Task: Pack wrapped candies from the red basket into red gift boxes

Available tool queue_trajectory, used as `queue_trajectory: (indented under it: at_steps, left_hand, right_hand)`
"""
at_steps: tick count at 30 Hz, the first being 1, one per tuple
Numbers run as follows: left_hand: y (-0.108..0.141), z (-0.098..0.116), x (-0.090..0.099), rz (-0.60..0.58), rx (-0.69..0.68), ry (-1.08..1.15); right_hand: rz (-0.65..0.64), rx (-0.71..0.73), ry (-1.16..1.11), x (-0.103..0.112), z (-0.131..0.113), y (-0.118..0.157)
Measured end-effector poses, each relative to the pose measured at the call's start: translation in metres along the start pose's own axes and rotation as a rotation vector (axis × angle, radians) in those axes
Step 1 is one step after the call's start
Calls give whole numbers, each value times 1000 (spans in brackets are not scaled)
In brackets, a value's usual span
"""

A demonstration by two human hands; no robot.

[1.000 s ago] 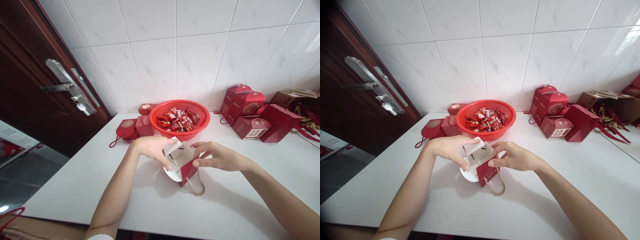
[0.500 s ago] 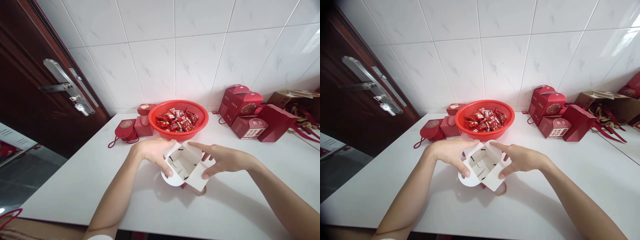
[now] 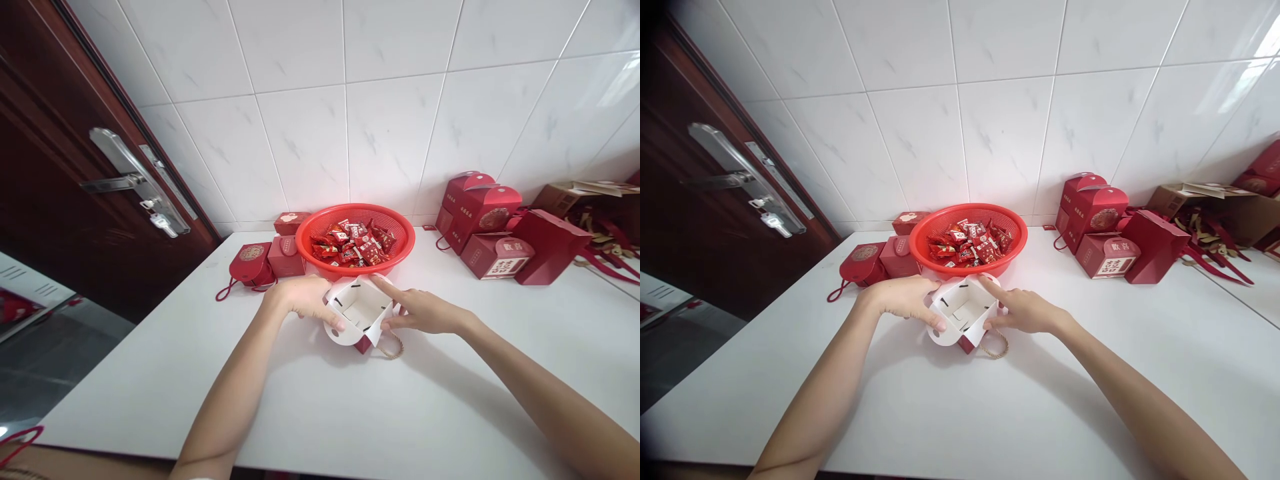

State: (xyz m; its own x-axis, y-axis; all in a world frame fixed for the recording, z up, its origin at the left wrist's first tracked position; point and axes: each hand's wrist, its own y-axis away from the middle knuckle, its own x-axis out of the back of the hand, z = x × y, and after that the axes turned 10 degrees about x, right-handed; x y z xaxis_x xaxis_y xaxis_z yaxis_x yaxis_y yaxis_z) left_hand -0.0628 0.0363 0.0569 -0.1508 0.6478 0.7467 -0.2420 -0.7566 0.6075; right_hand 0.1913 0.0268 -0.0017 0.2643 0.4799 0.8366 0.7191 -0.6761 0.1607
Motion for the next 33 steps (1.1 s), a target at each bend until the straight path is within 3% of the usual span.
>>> queue_trajectory:
  at_steps: [6,13,18,22,24,27,29,31,33]
  left_hand:
    - [10,-2,5,89,-15,18]
    - [35,4,7,202,2,28]
    - [45,2,7,226,-137,102]
    - [46,-6,11,328,-176,107]
    - [40,-12,15,421,-176,166]
    - [14,-19,26,523,-217,297]
    - [-14,-17,34,480,-258,280]
    - [-46,-8,42,342,-275,171]
    - [-77,9,47,238,-304,8]
  right_hand:
    - [128,-50,154,4,-16,11]
    - [178,-11,209,11,-23,22]
    - [227,31,110,22,-27,29]
    - [338,94,-77,36,-17,29]
    - [438,144,-173,44,-6,24]
    - [690,190,-328,54,12,5]
    - [882,194,-495,60,22,-15]
    - [1066,166,-680,65,30,-40]
    - [1165,145,-741,68,36,-65]
